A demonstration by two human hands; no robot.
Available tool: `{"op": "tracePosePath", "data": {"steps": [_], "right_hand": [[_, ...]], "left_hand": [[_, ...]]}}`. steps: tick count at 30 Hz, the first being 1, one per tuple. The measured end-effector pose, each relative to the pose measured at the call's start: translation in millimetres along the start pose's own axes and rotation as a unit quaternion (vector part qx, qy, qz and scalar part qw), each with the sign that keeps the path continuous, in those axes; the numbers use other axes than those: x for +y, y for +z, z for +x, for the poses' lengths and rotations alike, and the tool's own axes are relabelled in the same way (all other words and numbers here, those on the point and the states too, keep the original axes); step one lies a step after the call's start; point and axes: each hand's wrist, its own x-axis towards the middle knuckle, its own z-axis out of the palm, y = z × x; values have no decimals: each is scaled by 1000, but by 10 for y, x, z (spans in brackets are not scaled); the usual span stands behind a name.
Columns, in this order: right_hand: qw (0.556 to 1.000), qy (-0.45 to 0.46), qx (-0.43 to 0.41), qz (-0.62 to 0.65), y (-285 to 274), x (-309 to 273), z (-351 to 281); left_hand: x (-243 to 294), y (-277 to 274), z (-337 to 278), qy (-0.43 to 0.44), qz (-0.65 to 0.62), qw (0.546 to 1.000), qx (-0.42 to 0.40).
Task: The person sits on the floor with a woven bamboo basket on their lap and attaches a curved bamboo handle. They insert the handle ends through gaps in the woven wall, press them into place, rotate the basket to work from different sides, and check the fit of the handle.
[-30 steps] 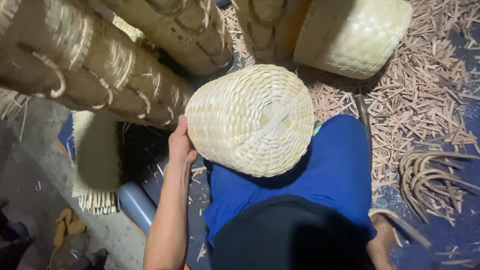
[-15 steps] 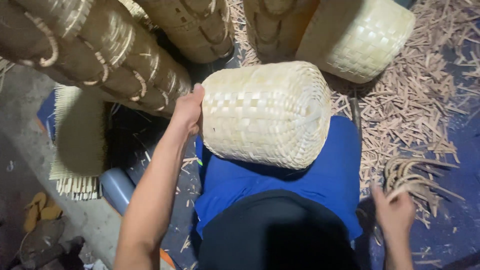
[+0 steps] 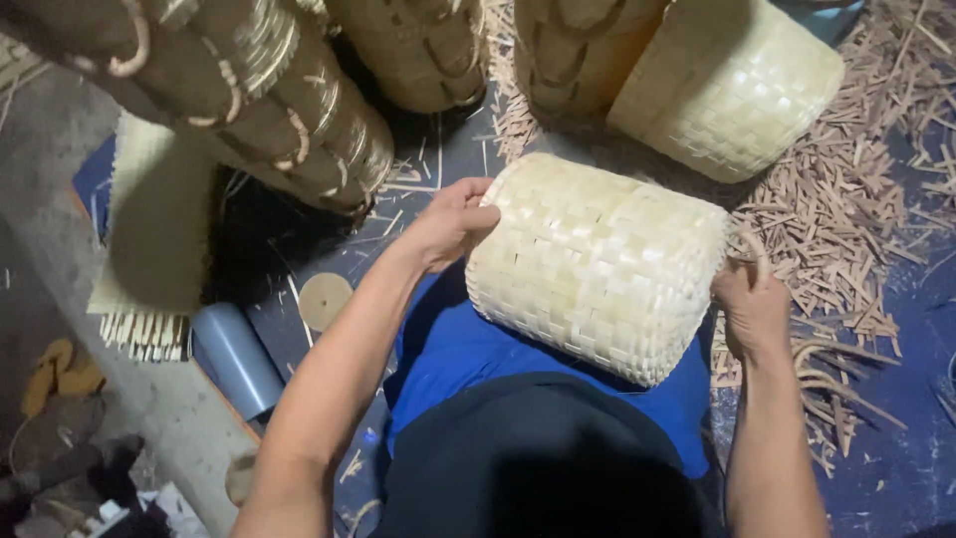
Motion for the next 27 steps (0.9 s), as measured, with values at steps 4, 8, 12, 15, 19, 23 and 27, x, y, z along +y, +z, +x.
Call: {"op": "tracePosePath", "data": {"steps": [4,8,12,15,19,23,27], "right_hand": [[1000,-17,-20,-4,-66,89,-6],[1000,-16,-11,-20,61,67,68],[1000,16,12,-18,13,96,72],[1000,-27,-11,3,-40,43,6],[991,-32,86,-98,-438,-94,-205],[974,-26,187,-123,-624,-511,-289],[951,-59,262,-152,-1009,-465,-505]], "left_hand": [[-119,152,-408,31,24,999,5],[-663,-18,-388,-2,-29,986,161],[-927,-116,-256,36,-148,976,153],[-763,-67,-195,39,-132,980,143],[-337,-180,-49,45,-69,988,134],[81,-530,27,62,-58,985,153],[414,-578,-70,21,-85,979,182]]}}
